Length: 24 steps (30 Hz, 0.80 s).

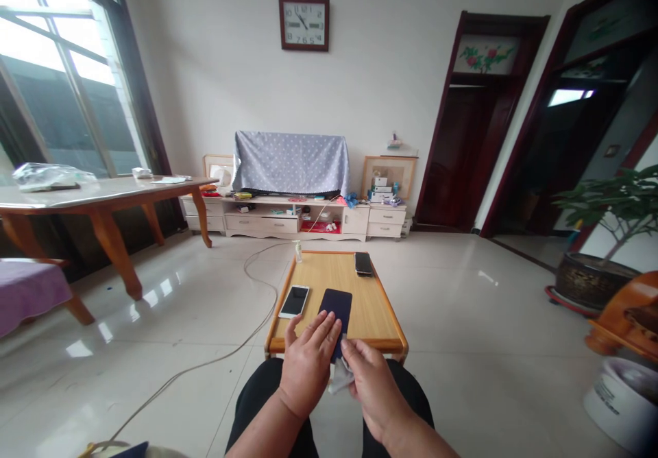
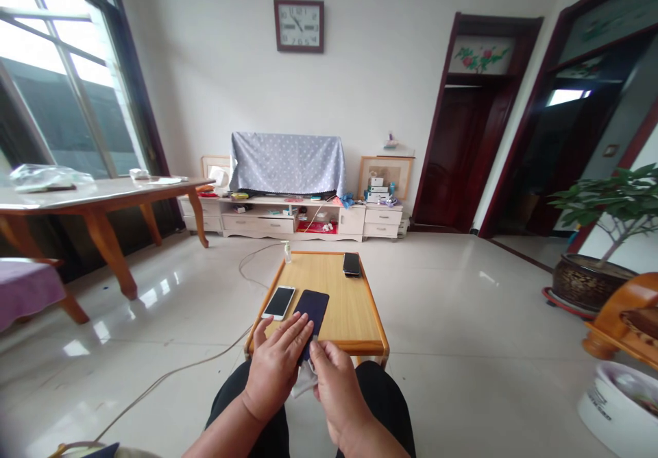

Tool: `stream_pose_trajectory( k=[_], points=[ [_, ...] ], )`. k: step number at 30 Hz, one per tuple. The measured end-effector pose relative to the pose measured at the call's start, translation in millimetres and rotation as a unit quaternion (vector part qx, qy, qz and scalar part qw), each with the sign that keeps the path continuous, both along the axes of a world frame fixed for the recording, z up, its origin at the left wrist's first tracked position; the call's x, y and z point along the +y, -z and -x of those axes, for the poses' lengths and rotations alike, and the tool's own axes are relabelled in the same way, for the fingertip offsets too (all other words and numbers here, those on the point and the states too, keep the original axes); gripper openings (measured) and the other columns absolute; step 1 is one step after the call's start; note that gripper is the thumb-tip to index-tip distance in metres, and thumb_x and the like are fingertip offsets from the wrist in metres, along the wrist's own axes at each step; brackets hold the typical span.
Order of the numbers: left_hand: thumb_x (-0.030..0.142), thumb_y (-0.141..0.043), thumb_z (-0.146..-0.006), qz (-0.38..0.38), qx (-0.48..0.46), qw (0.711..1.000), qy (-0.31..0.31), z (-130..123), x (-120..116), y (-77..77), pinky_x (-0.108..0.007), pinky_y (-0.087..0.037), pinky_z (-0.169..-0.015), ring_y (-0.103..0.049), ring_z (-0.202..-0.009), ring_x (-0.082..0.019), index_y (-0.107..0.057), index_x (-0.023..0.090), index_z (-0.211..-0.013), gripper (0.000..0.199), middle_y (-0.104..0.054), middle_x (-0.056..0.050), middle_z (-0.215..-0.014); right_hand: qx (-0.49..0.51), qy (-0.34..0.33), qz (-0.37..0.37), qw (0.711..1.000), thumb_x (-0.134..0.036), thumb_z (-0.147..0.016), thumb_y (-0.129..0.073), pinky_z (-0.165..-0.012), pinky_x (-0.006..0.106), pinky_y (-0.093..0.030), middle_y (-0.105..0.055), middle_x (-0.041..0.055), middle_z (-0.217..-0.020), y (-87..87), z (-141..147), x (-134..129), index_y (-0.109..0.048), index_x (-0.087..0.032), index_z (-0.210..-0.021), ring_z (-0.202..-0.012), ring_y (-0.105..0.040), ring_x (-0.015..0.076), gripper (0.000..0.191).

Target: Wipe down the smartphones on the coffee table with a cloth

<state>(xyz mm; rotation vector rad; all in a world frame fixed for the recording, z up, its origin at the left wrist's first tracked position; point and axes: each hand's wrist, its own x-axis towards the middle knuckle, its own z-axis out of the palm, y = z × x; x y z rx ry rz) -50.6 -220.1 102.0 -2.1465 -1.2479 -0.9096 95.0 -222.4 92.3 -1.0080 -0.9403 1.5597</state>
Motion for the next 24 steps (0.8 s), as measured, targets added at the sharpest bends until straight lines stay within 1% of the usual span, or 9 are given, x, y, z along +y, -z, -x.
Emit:
stream_pose_trajectory(
  k=[2,5,7,9,12,15,17,21,24],
  points=[
    [0.012,-0.047,-0.091,0.001,0.003,1.0,0.01,-1,-4,-0.5,-0.047,-0.015,-0.119,-0.06,-0.124,-0.02,-0.056,0.031,-0.136,0.05,-0.066,-0.001,-0.133,-0.011,0.025,-0.003,1.0,-0.063,-0.076,-0.073,-0.047,0.021,-0.029,-0.058,-0.0019,-0.071,1.3,-5,9,-0.066,-0.022,-0.088,-0.057,-0.048,0.0101,0.044],
    [0.009,-0.046,-0.091,-0.009,0.005,0.999,0.031,-8,-10,-4.2,-0.044,-0.009,-0.121,-0.061,-0.122,-0.017,-0.058,0.032,-0.133,0.049,-0.068,0.003,-0.129,-0.046,0.086,-0.018,0.995,-0.066,-0.071,-0.076,-0.044,0.021,-0.026,-0.055,-0.003,-0.064,-2.4,-21,39,-0.066,-0.019,-0.085,-0.052,-0.045,0.0091,0.049],
    [0.008,-0.046,-0.091,-0.02,0.004,0.999,0.045,-12,-14,-6.5,-0.043,-0.007,-0.122,-0.062,-0.121,-0.016,-0.059,0.033,-0.131,0.049,-0.069,0.004,-0.128,-0.055,0.105,-0.031,0.993,-0.066,-0.069,-0.077,-0.044,0.02,-0.027,-0.056,-0.0032,-0.064,-6.4,-33,59,-0.065,-0.019,-0.084,-0.051,-0.045,0.0085,0.05],
    [0.01,-0.047,-0.092,-0.024,0.002,0.998,0.058,-14,-15,-6.3,-0.043,-0.006,-0.123,-0.062,-0.121,-0.016,-0.06,0.033,-0.131,0.047,-0.069,0.004,-0.128,-0.057,0.101,-0.034,0.993,-0.064,-0.069,-0.078,-0.045,0.02,-0.028,-0.057,-0.0029,-0.066,-9.4,-42,70,-0.066,-0.018,-0.085,-0.052,-0.046,0.0081,0.05],
    [0.014,-0.05,-0.094,-0.013,-0.001,0.997,0.08,-14,-12,0.7,-0.045,-0.003,-0.124,-0.061,-0.122,-0.016,-0.059,0.034,-0.132,0.044,-0.069,0.004,-0.128,-0.063,0.076,-0.015,0.995,-0.061,-0.068,-0.08,-0.046,0.018,-0.031,-0.058,-0.0027,-0.067,-9.7,-52,73,-0.067,-0.018,-0.089,-0.054,-0.048,0.0079,0.05],
    [0.02,-0.052,-0.095,0.012,-0.009,0.995,0.096,-11,-7,9.0,-0.047,0.002,-0.124,-0.059,-0.125,-0.017,-0.058,0.037,-0.132,0.041,-0.067,0.005,-0.131,-0.06,0.044,0.009,0.997,-0.057,-0.067,-0.083,-0.047,0.018,-0.035,-0.058,-0.0031,-0.067,-4.2,-60,70,-0.067,-0.018,-0.09,-0.054,-0.049,0.0081,0.048],
    [0.023,-0.054,-0.094,0.044,0.0,0.995,0.091,-9,-6,9.9,-0.048,0.002,-0.123,-0.054,-0.13,-0.018,-0.057,0.04,-0.132,0.041,-0.062,0.005,-0.138,-0.045,0.046,0.02,0.998,-0.054,-0.065,-0.085,-0.046,0.019,-0.038,-0.057,-0.0037,-0.066,1.7,-63,68,-0.066,-0.018,-0.091,-0.052,-0.049,0.0086,0.048],
    [0.029,-0.06,-0.088,0.135,0.022,0.99,0.029,-7,-5,2.1,-0.05,-0.003,-0.122,-0.04,-0.143,-0.023,-0.039,0.039,-0.148,0.064,-0.039,0.001,-0.158,0.013,0.11,0.004,0.994,-0.05,-0.064,-0.086,-0.048,0.02,-0.041,-0.06,-0.0029,-0.071,12.3,-63,66,-0.067,-0.017,-0.098,-0.055,-0.051,0.0088,0.05],
    [0.05,-0.069,-0.078,0.189,0.016,0.982,0.003,-9,-4,1.4,-0.054,-0.007,-0.121,-0.034,-0.145,-0.03,-0.021,0.029,-0.157,0.094,-0.028,-0.008,-0.163,0.039,0.151,-0.009,0.988,-0.049,-0.065,-0.086,-0.048,0.018,-0.041,-0.062,-0.0028,-0.074,16.6,-58,61,-0.068,-0.017,-0.099,-0.056,-0.052,0.0081,0.05]
  ],
)
